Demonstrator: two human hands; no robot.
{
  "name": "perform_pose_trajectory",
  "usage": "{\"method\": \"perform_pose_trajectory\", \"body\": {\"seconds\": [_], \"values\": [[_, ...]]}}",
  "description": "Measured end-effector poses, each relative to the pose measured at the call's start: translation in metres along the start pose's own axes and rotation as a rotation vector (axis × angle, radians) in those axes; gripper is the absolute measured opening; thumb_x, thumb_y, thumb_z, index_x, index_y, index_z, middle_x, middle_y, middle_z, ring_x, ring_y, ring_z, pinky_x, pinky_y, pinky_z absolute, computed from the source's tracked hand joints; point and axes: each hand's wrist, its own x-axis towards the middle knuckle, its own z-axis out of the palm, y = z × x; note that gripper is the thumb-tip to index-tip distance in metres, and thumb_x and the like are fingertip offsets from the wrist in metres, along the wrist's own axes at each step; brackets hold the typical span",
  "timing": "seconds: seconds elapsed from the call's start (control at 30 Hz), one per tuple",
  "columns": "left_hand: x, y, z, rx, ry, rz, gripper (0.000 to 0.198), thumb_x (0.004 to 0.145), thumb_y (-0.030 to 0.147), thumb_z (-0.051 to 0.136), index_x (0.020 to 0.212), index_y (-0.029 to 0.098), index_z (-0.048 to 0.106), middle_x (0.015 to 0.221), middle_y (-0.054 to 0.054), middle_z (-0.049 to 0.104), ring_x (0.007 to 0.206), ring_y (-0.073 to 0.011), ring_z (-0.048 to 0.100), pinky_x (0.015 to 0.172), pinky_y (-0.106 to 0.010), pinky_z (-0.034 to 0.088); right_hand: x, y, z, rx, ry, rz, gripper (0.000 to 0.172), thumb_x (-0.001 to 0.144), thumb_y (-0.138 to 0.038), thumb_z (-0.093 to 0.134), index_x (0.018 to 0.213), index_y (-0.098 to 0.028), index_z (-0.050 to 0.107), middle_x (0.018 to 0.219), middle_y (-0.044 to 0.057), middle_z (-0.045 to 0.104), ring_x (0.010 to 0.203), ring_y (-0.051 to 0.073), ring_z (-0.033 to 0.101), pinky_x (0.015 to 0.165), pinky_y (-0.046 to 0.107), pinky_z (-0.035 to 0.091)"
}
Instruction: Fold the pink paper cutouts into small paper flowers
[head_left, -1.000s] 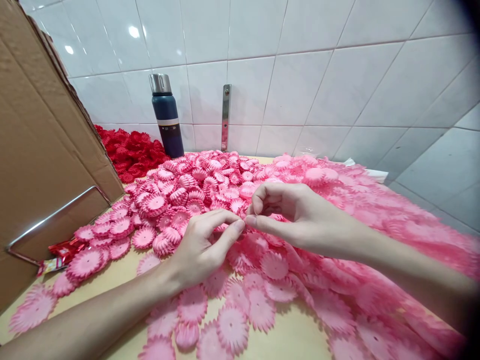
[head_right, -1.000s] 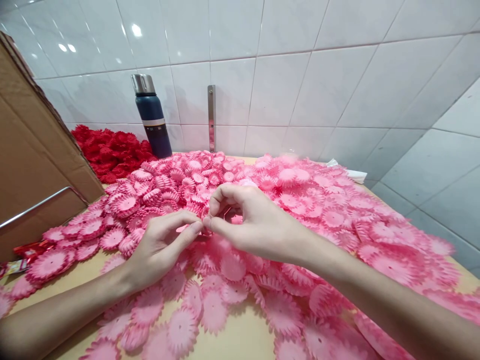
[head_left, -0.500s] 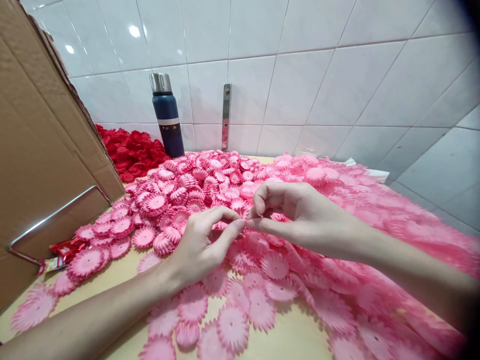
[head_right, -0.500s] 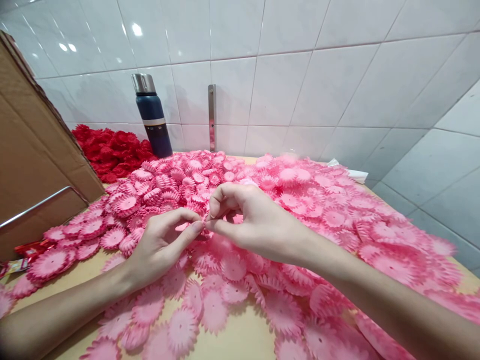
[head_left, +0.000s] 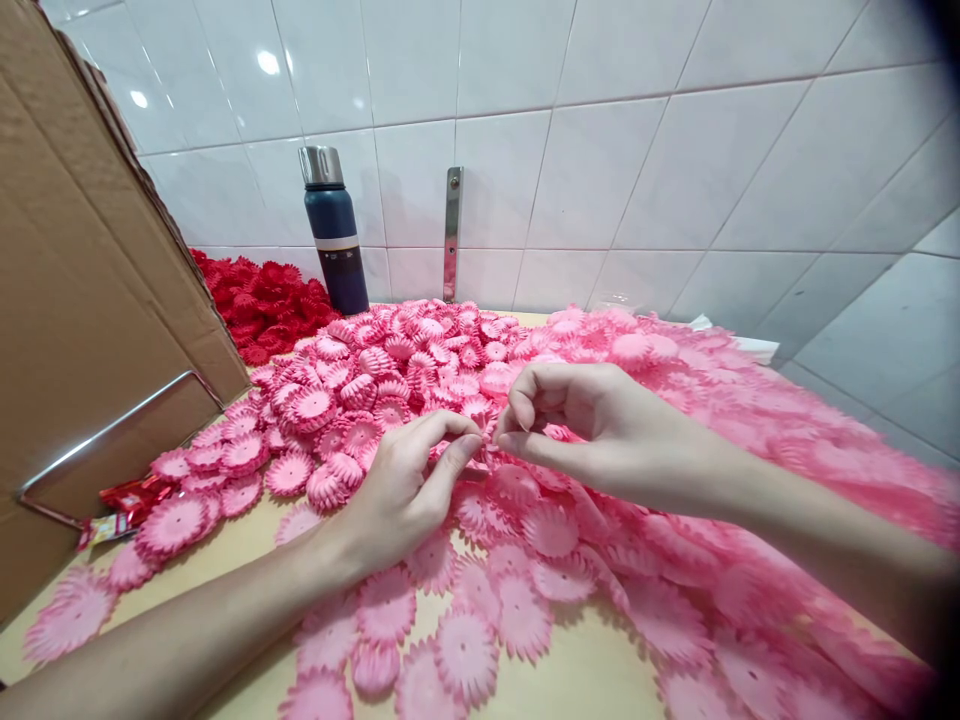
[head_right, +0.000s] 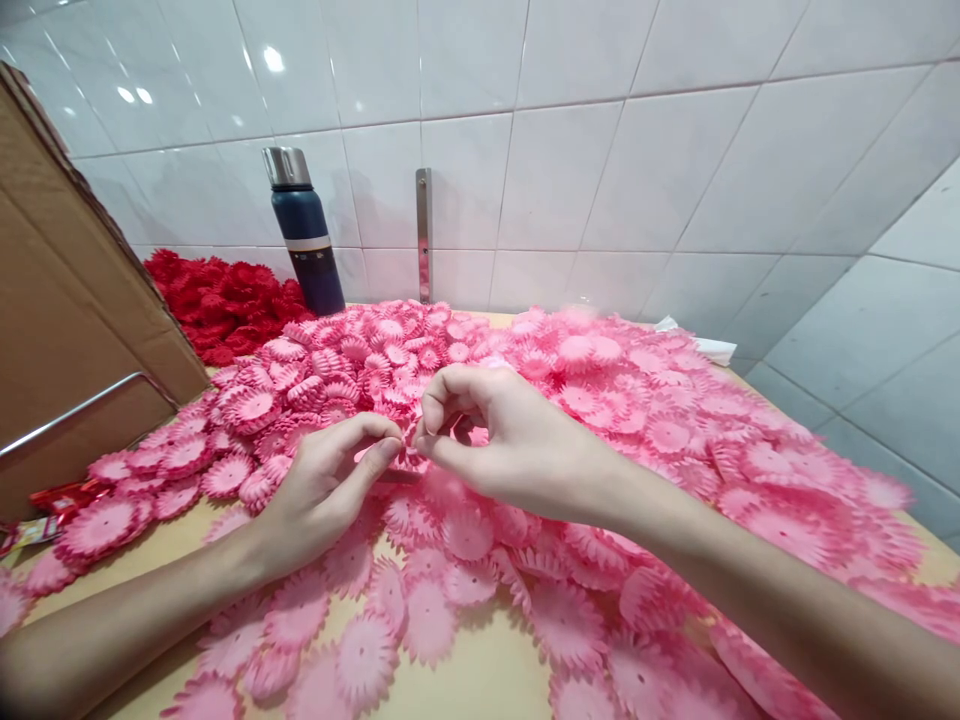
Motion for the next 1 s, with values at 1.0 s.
{"method": "perform_pose_trajectory", "body": {"seconds": [1.0], "values": [[0.0007, -0.0028, 0.0015, 0.089, 0.006, 0.119, 0.014, 0.094, 0.016, 0.046, 0.092, 0.013, 0.059, 0.082, -0.003, 0.063, 0.073, -0.0119, 0.058, 0.068, -0.023, 0.044, 0.0008, 0.0009, 0.0020, -0.026, 0.017, 0.033, 0.011, 0.077, -0.019, 0.067, 0.078, -0.018, 0.056, 0.077, 0.001, 0.061, 0.069, 0.014, 0.058, 0.059, 0.027, 0.048]]}}
